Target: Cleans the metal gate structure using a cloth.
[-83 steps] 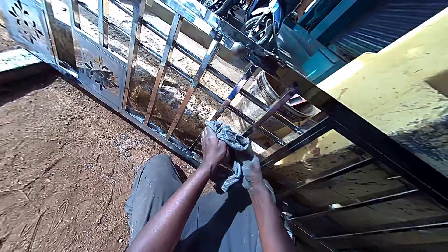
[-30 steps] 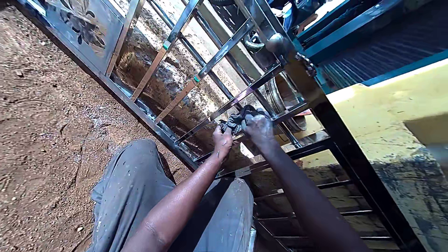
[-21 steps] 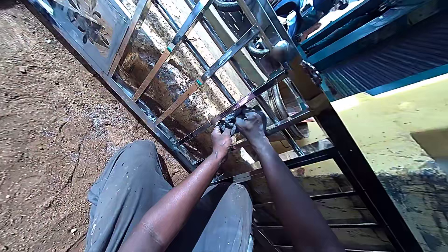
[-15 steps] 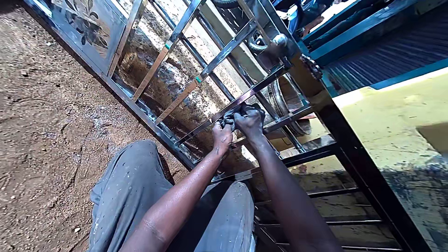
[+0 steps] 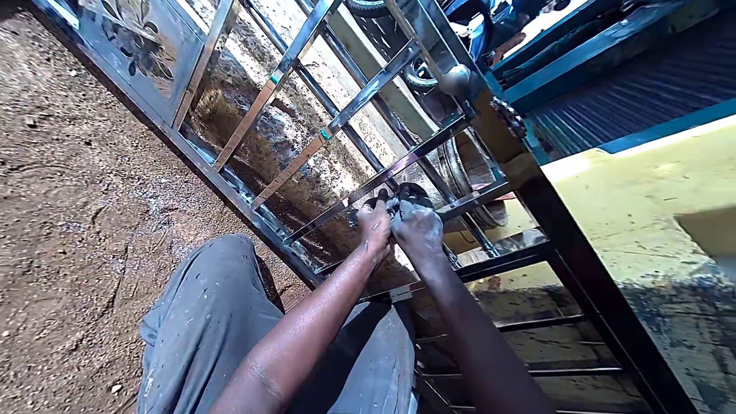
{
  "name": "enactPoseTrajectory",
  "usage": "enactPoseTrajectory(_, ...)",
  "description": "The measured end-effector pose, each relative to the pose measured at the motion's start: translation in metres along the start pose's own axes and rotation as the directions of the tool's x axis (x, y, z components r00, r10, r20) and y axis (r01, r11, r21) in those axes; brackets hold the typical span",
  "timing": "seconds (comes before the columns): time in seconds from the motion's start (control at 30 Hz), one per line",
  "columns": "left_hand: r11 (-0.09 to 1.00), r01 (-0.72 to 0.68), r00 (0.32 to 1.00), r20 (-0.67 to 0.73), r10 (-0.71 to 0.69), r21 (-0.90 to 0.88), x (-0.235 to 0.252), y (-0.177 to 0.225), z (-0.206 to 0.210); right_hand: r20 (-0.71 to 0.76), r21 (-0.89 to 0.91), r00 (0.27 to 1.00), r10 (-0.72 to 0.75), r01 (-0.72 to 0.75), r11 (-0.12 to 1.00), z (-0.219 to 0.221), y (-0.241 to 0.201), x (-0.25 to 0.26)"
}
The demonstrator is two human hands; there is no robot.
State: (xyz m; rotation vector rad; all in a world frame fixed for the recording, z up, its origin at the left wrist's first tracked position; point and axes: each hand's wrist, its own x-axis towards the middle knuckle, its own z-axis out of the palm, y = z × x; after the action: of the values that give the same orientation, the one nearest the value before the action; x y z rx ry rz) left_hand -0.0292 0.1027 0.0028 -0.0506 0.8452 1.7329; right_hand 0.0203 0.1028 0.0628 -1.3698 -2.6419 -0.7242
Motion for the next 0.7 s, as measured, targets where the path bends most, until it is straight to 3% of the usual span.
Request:
enactPoseTrajectory(0.07,0.988,-0.034,0.988,0.144,0.056,-0.153,-0.013,-0.001,-0.004,-0.008,0.134,0.997,0.072,-0.07,0.989,0.004,0.001,0.013)
enactPoseTrajectory(0.17,0.938,0.028,0.98,0.195,0.043,-0.345,-0.014,-0.005,-0.008,0.218,0.179,0.964,0.155,-0.195,0.964,-0.008,-0.015,0.046)
enactPoseTrajectory(0.27,0.92,0.007,0.986,0.159,0.06,-0.392,0.0,-0.014,0.0,0.265,0.064,0.961,0.079,-0.099,0.993,-0.011,-0.019,0.054)
enactPoseTrajectory(0.3,0.94,-0.024,0.985,0.155,0.081,-0.34,0.001,-0.02,-0.001,0.32,-0.03,0.945,0.066,-0.059,0.998,-0.019,-0.022,0.05)
enactPoseTrajectory(0.37,0.992,-0.112,0.969,0.212,0.123,-0.062,-0.006,-0.023,-0.015,0.436,-0.219,0.897,0.074,0.026,0.975,-0.038,-0.028,0.044)
enactPoseTrajectory(0.43,0.965,-0.189,0.937,0.327,0.121,0.182,-0.012,-0.025,-0.032,0.52,-0.301,0.848,0.103,0.069,0.951,-0.047,-0.027,0.037)
enactPoseTrajectory(0.5,0.926,-0.255,0.907,0.4,0.13,0.278,-0.018,-0.026,-0.039,0.558,-0.312,0.819,0.134,0.058,0.948,-0.052,-0.016,0.029)
enactPoseTrajectory(0.57,0.866,-0.377,0.884,0.406,0.231,0.328,-0.023,-0.02,-0.034,0.472,-0.205,0.869,0.148,-0.055,0.977,-0.063,0.001,0.023)
enactPoseTrajectory(0.63,0.772,-0.524,0.833,0.408,0.374,0.36,-0.028,-0.014,-0.024,0.128,0.118,0.983,0.133,-0.148,0.982,-0.071,0.029,0.01)
enactPoseTrajectory(0.7,0.672,-0.644,0.759,0.417,0.5,0.367,-0.036,-0.011,-0.011,-0.247,0.286,0.947,0.207,-0.132,0.949,-0.077,0.05,0.003)
